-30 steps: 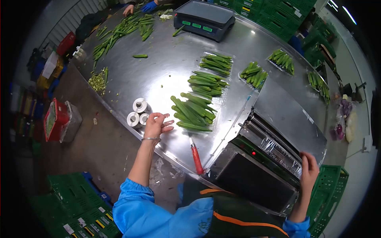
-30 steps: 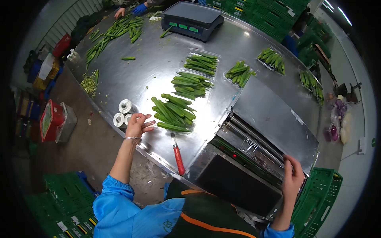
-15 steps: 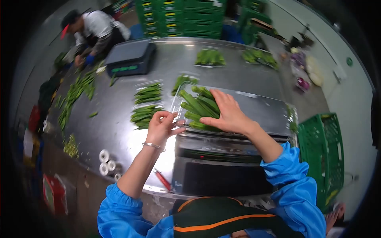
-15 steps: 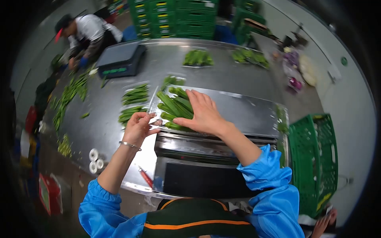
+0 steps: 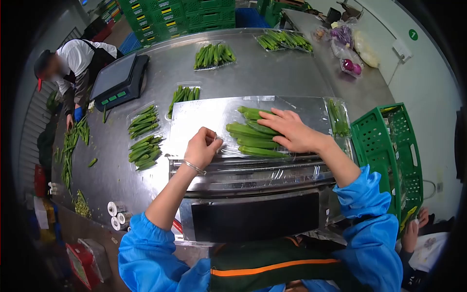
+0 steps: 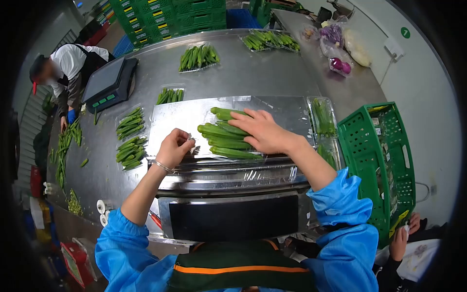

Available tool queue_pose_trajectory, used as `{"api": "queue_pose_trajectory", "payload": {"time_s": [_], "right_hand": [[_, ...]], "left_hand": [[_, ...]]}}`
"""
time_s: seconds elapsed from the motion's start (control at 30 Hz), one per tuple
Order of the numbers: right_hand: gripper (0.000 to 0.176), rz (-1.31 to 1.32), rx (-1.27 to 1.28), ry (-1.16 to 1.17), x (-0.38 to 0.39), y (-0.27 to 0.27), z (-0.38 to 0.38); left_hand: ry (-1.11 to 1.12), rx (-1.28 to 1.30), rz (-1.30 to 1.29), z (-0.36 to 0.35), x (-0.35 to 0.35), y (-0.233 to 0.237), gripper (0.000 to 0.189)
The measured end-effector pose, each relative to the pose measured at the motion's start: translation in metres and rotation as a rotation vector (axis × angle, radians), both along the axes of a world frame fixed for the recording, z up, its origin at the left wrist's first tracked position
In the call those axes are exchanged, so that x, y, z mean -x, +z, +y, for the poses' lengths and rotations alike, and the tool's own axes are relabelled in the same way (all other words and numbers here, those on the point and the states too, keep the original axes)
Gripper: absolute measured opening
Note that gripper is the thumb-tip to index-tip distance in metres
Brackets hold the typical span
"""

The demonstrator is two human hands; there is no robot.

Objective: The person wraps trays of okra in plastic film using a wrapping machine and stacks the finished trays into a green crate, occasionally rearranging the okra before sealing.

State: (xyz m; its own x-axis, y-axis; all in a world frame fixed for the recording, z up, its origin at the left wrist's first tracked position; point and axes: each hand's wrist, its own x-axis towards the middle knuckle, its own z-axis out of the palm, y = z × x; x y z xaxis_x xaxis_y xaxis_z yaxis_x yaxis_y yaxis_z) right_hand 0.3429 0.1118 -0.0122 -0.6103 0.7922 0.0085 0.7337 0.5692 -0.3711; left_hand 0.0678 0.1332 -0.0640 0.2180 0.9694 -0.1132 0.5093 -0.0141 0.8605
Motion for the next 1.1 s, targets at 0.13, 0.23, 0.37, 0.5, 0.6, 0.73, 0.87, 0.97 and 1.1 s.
{"api": "queue_pose_trajectory", "payload": {"time_s": [0.13,0.23,0.37,0.5,0.6,0.73,0.87,0.97,1.1], "right_hand": [[0.048,-0.040,-0.095,0.093,0.013,-0.008,0.021],[0.049,-0.125,-0.136,0.043,0.021,-0.005,0.012],[0.045,0.100,-0.302,-0.255,0.005,0.015,-0.046],[0.027,-0.147,-0.212,-0.811,-0.065,-0.006,-0.119],[0.032,-0.163,-0.255,-0.744,-0.049,-0.031,-0.140],[0.027,-0.049,-0.213,-0.733,-0.035,-0.034,-0.132],[0.030,0.846,0.598,-1.007,-0.043,-0.005,-0.160],[0.033,1.703,1.347,-0.831,-0.053,0.021,-0.200],[0.030,2.485,0.945,-0.688,-0.060,0.078,-0.139]], "left_hand": [[0.130,-0.143,0.126,-0.006,-0.001,-0.003,0.028],[0.031,-0.099,0.239,-0.021,-0.003,0.008,0.029],[0.046,-0.425,0.412,-0.061,0.016,0.032,0.030],[0.064,-0.531,0.768,-0.106,0.044,0.044,0.027],[0.060,-0.500,0.895,-0.109,0.039,0.025,0.028],[0.003,-0.455,0.711,-0.093,0.032,0.016,0.025],[0.088,0.259,-0.002,-0.110,0.065,0.051,0.028],[0.036,0.895,-1.137,-0.150,0.105,0.036,0.030],[-0.300,0.357,-1.383,-0.099,0.073,0.108,0.041]]}}
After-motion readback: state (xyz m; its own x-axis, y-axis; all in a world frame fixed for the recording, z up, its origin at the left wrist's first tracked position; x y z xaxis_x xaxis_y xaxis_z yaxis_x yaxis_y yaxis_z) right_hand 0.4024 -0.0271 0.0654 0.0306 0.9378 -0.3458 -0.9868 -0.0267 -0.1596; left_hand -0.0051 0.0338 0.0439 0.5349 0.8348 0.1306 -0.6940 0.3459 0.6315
